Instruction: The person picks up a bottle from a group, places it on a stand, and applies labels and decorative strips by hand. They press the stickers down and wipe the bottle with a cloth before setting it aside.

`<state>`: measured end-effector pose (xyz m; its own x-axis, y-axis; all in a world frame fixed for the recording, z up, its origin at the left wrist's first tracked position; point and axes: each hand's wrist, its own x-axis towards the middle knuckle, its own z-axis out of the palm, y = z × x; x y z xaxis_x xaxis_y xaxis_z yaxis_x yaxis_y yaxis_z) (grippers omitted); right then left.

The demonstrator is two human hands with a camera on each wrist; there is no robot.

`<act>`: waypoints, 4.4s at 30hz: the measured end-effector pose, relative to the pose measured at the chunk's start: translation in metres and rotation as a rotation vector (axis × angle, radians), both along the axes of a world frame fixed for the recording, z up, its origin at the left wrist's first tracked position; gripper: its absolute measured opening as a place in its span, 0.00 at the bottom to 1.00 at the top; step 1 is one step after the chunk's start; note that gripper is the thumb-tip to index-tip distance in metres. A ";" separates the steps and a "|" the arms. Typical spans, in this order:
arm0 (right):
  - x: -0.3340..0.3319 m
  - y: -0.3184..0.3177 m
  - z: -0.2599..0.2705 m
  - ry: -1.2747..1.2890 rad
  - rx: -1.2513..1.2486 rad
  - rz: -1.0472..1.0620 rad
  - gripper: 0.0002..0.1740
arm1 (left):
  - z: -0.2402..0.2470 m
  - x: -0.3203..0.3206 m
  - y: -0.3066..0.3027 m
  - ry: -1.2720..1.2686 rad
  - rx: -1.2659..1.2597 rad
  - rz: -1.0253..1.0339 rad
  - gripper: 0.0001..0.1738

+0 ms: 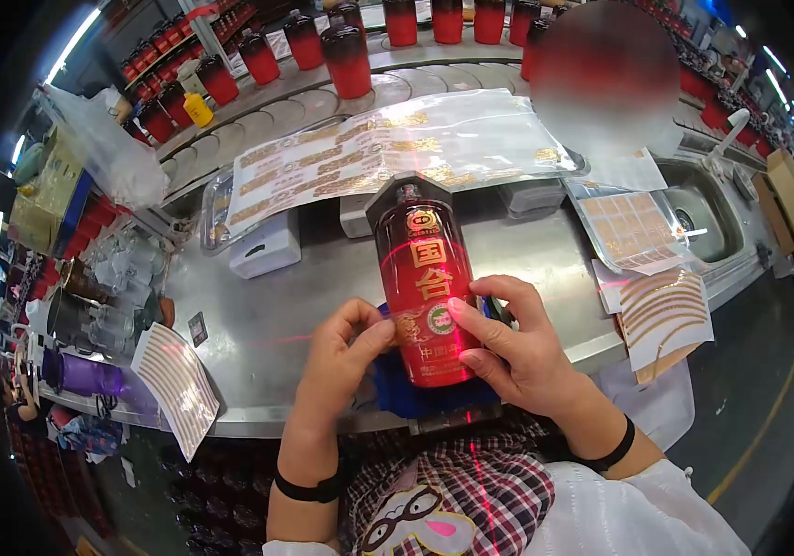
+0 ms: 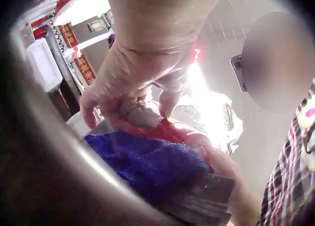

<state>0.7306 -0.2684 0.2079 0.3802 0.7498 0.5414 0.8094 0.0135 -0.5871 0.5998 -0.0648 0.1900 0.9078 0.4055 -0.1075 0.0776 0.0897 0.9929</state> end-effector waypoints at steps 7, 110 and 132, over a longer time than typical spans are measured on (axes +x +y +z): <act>0.000 -0.002 -0.001 0.044 -0.005 0.012 0.34 | -0.020 -0.032 -0.023 -0.147 0.878 0.113 0.57; 0.002 -0.019 -0.004 0.245 0.136 -0.179 0.23 | -0.001 -0.004 -0.062 -0.185 1.365 0.084 0.49; 0.000 -0.003 -0.033 0.948 0.275 -0.135 0.15 | 0.006 -0.007 -0.060 -0.191 1.459 0.054 0.47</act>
<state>0.7305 -0.2718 0.1751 0.8184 0.5624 0.1184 0.0122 0.1890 -0.9819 0.5928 -0.1249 0.1958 0.8417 0.0806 0.5339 -0.0329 -0.9793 0.1996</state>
